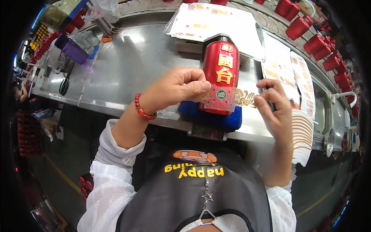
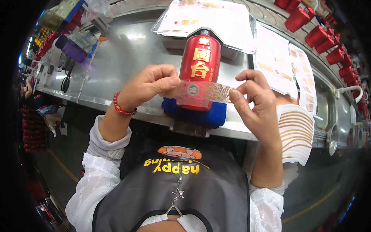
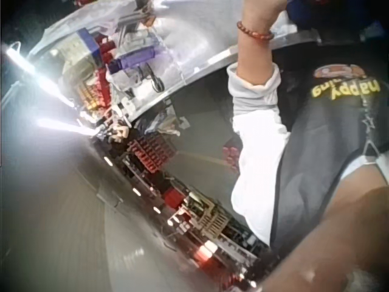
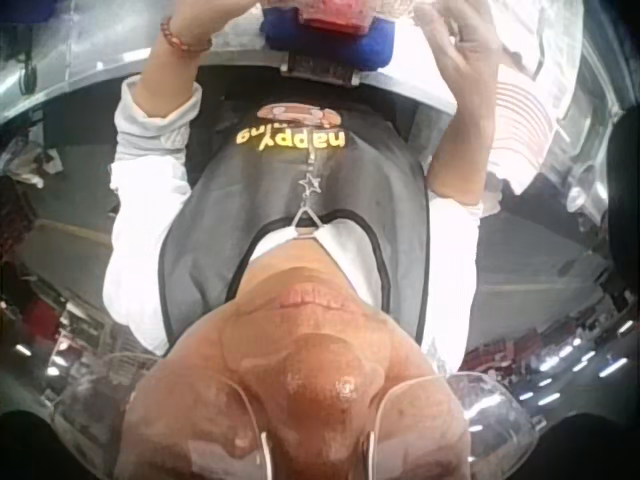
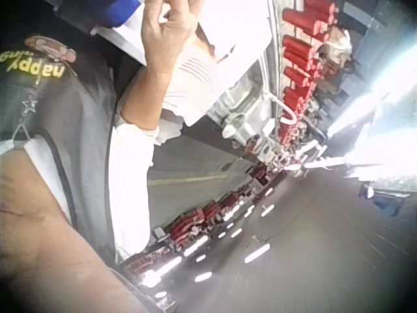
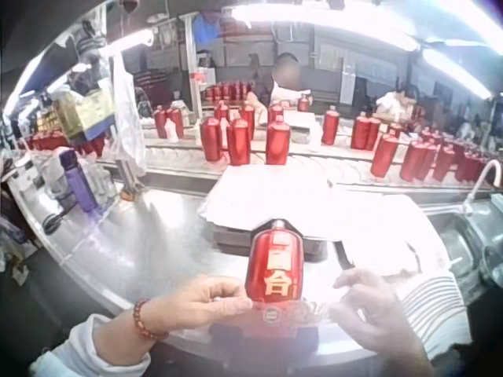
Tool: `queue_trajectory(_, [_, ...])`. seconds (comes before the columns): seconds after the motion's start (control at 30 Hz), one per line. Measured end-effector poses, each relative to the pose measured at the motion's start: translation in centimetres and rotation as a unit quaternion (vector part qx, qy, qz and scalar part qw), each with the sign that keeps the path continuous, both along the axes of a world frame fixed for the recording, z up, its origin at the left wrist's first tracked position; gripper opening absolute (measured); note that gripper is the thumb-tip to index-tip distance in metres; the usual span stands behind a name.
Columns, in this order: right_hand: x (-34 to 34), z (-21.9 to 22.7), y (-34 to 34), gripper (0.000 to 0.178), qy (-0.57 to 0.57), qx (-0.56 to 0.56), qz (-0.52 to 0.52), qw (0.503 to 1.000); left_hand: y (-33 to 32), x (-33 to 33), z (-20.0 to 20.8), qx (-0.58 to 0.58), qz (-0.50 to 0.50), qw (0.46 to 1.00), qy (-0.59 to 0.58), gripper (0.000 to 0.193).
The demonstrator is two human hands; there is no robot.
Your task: The person applies decorative labels to red cylindrical containers. They pick up a container, place a label on it, smooth it with a green tool, and then place the finished container on the floor. This process is repeated for multiple containers.
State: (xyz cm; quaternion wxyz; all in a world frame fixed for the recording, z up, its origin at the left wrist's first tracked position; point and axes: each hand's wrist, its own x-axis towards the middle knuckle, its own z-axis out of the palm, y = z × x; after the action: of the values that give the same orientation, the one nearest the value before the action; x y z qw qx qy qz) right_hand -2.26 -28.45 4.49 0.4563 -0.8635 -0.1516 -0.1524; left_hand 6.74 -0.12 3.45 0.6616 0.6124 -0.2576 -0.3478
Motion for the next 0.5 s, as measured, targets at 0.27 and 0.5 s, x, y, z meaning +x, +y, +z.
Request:
queue_trajectory(0.27, [-0.7,-3.6,0.4,0.025,0.052,0.040,-0.049,0.997,0.2,0.4,-1.8,0.040,0.025,0.998,-0.044,0.019])
queue_trajectory(0.5, [-0.2,-4.1,0.4,0.025,0.050,0.056,-0.047,0.996,0.3,0.5,-2.3,0.023,0.037,0.999,-0.019,0.018])
